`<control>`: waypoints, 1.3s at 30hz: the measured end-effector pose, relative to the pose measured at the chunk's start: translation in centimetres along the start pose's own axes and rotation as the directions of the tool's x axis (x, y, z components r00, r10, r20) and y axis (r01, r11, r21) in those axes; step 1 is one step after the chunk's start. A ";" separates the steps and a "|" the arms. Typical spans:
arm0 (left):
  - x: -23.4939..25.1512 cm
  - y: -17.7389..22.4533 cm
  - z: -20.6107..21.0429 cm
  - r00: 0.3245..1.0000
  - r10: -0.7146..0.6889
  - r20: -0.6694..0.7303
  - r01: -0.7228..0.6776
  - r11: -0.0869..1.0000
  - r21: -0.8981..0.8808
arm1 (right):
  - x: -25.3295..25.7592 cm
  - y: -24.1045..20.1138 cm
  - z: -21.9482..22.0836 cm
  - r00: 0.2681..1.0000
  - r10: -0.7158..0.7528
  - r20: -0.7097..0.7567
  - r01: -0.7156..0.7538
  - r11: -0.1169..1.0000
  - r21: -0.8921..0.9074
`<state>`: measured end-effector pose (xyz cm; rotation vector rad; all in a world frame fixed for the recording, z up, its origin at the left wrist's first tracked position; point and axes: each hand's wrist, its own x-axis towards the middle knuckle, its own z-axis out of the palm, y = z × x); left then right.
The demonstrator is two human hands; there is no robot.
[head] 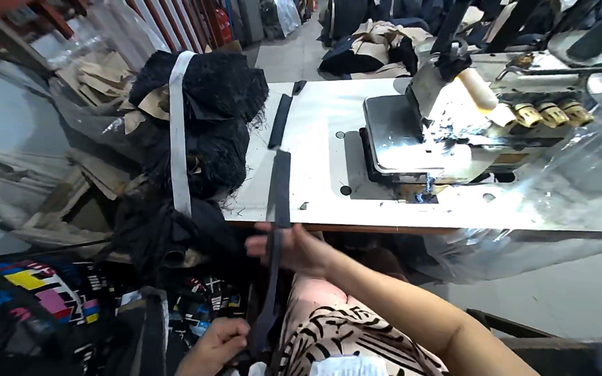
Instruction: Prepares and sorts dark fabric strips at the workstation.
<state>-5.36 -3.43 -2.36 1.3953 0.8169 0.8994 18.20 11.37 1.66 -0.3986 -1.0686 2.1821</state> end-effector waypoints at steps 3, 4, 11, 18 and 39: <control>-0.6 -2.0 -0.4 0.929 -0.290 -0.229 0.361 0.845 0.395 | 2.1 -1.6 -0.1 0.888 -0.154 -0.434 0.201 0.977 0.065; -0.1 -2.4 -0.1 0.890 -0.332 -0.313 0.439 0.809 0.390 | 1.7 -0.3 0.3 0.897 -0.198 -0.396 0.179 0.980 -0.083; 4.4 1.6 4.7 0.946 -0.015 -0.324 -0.092 0.946 -0.311 | -4.5 9.5 1.8 0.720 0.492 0.489 -0.025 0.724 -0.690; -1.8 0.2 0.0 0.960 -0.262 -0.098 0.279 0.882 0.379 | 2.5 -2.6 -0.9 0.948 -0.003 -0.317 0.100 0.953 0.288; -1.9 -0.9 0.1 0.853 -0.173 -0.493 0.375 0.860 0.346 | 1.8 0.3 2.0 0.942 -0.140 -0.306 0.109 0.987 -0.116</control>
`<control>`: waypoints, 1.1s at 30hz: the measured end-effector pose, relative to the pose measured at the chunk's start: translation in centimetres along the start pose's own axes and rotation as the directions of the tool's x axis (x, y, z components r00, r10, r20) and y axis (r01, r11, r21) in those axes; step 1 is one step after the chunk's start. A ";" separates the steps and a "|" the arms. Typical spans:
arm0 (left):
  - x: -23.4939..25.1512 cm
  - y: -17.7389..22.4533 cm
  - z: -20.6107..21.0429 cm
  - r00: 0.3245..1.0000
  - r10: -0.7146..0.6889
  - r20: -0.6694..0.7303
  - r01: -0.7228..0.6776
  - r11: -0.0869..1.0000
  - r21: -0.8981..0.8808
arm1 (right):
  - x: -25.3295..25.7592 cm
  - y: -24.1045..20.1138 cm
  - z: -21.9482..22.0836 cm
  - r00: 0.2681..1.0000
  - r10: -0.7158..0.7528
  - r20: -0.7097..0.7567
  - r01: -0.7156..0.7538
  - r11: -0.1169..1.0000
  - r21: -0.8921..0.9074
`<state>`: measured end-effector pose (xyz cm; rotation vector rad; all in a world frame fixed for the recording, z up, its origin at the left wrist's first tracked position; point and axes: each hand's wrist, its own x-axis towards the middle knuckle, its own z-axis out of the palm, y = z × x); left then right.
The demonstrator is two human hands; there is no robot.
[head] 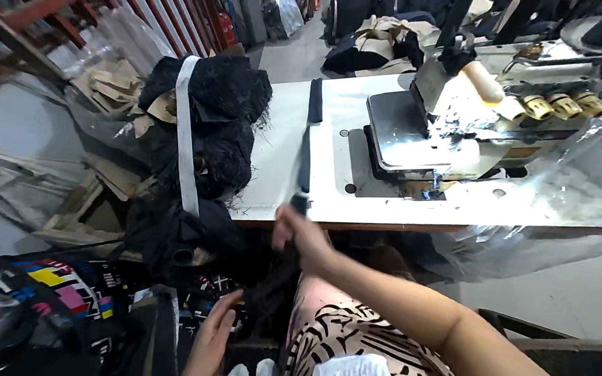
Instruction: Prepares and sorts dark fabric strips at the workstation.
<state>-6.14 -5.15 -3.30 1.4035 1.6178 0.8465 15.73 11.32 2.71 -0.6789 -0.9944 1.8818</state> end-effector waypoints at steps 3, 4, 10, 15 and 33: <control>2.1 1.7 3.3 0.999 0.030 0.021 -0.016 0.861 -0.508 | -6.8 4.3 1.1 0.758 0.342 0.555 0.122 0.762 -0.636; 2.5 3.1 4.2 0.997 0.057 0.048 -0.015 0.786 -0.618 | -7.8 5.3 1.1 0.581 0.529 0.619 0.204 0.642 -0.740; -1.4 4.8 0.4 0.878 0.340 0.338 -0.057 0.774 -0.631 | -2.5 2.3 -1.7 0.802 0.201 0.562 -0.126 0.978 -0.168; -1.7 2.6 -0.1 0.985 -0.096 0.143 0.093 0.995 0.023 | 2.4 -2.9 -1.0 0.979 -0.101 -0.180 0.129 0.980 0.151; 0.8 -0.2 2.2 0.995 0.012 0.101 -0.011 1.000 -0.018 | 1.0 0.1 -0.9 0.947 -0.319 0.033 0.319 0.921 -0.225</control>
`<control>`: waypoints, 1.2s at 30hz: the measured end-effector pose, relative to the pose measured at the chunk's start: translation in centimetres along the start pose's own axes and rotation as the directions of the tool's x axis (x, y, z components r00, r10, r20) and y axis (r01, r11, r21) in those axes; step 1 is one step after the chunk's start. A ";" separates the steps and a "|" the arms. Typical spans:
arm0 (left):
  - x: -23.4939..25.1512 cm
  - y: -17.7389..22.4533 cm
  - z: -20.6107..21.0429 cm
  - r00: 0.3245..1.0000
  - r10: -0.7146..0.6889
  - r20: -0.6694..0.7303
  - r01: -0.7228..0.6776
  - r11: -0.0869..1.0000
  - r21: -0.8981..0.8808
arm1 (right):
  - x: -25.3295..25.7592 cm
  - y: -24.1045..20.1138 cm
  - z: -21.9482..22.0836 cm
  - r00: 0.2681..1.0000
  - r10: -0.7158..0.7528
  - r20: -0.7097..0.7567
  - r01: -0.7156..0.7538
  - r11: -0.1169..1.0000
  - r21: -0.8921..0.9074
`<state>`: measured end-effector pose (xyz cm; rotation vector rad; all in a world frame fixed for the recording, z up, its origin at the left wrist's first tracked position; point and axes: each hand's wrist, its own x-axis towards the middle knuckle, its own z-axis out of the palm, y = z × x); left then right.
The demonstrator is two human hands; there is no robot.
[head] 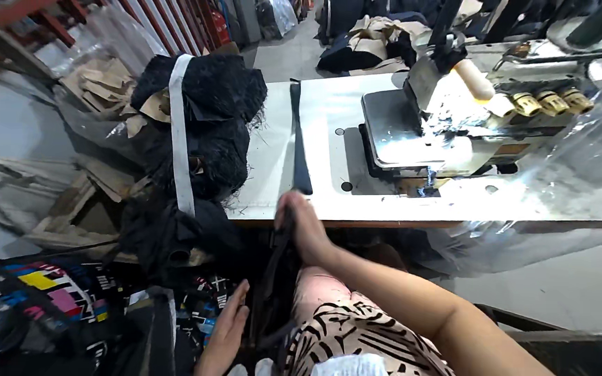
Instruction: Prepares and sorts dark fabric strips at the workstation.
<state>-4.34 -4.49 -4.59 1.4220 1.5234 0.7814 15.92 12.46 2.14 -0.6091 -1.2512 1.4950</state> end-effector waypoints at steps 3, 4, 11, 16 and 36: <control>1.7 2.1 1.6 0.997 0.016 -0.077 -0.055 0.836 -0.546 | -8.0 0.7 2.4 0.701 0.203 0.683 0.124 0.909 -0.398; 2.0 3.7 2.2 0.998 0.049 -0.039 -0.063 0.740 -0.670 | -10.0 1.2 2.9 0.476 0.402 0.782 0.130 0.848 -0.514; -1.6 3.0 -0.2 0.941 0.211 0.263 -0.004 0.788 -0.616 | -3.1 1.1 -1.7 0.746 0.302 0.593 -0.449 0.887 0.112; -0.9 -1.7 -0.8 0.973 -0.231 0.026 0.229 0.972 0.055 | 1.6 -1.5 -2.0 0.939 0.319 -0.127 -0.236 0.867 0.438; -0.2 1.3 0.7 0.998 -0.024 -0.055 0.001 0.920 -0.391 | -3.9 -1.0 1.7 0.955 0.210 0.210 -0.191 0.976 -0.105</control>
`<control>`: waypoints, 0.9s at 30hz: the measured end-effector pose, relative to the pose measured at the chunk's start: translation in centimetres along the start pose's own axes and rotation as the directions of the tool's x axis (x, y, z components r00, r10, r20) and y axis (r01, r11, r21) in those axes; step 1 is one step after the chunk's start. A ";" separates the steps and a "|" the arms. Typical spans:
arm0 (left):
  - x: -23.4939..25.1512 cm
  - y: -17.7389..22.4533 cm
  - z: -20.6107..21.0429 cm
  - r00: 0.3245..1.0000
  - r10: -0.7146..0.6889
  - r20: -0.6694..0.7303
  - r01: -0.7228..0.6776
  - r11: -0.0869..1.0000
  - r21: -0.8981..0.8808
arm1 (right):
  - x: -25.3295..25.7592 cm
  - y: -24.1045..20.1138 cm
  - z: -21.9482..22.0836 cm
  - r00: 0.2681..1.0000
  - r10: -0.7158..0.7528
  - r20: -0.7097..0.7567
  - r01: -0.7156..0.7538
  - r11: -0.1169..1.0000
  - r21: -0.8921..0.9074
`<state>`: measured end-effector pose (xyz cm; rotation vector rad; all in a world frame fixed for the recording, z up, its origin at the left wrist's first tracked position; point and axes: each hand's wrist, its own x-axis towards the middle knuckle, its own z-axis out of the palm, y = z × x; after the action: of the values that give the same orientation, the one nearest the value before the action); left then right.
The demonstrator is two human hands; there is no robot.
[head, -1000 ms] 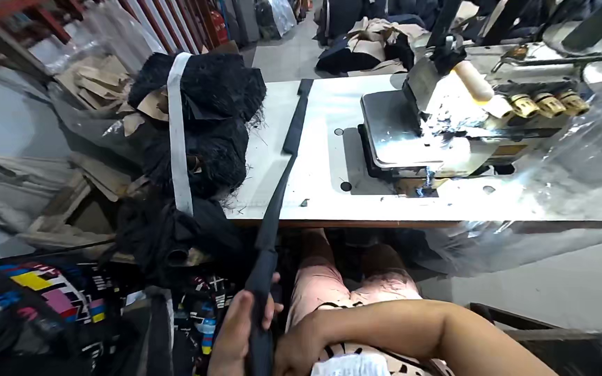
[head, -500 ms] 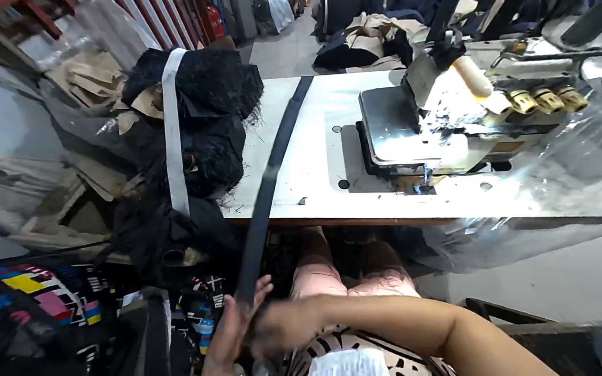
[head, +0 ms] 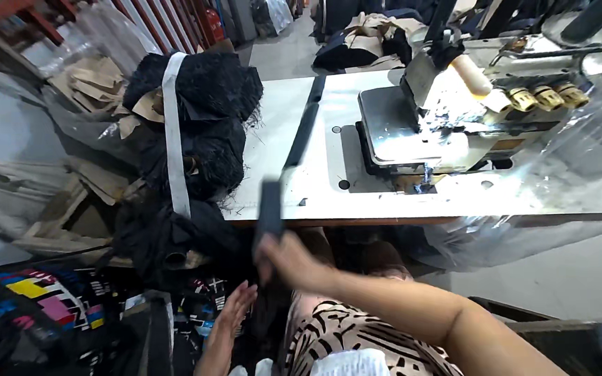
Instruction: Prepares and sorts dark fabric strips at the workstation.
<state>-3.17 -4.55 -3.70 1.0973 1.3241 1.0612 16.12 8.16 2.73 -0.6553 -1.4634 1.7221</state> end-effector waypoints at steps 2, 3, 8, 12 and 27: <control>1.4 0.2 1.6 1.000 -0.003 0.022 0.008 0.973 -0.229 | -4.5 2.2 2.7 0.892 0.173 0.418 -0.051 0.957 -0.286; 2.0 0.4 2.3 0.997 0.024 0.073 -0.003 0.960 -0.279 | -5.9 3.7 3.3 0.773 0.247 0.584 -0.009 0.925 -0.379; -0.7 2.4 1.4 0.949 0.225 0.221 -0.167 0.953 -0.252 | -3.3 6.3 -0.1 0.746 0.208 0.632 -0.227 0.973 -0.052; -2.8 1.8 -2.7 0.875 0.130 0.466 -0.120 0.991 -0.051 | 2.9 -0.6 -3.5 0.978 0.164 0.125 -0.204 0.860 0.468; -1.1 3.0 -0.4 0.909 0.260 0.326 -0.235 0.965 -0.113 | -1.0 4.2 -2.3 0.801 0.160 0.578 -0.216 0.976 0.030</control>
<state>-3.47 -5.06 -0.50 1.3518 0.8823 1.0367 17.54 8.51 -1.95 -0.2310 -1.7417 2.2652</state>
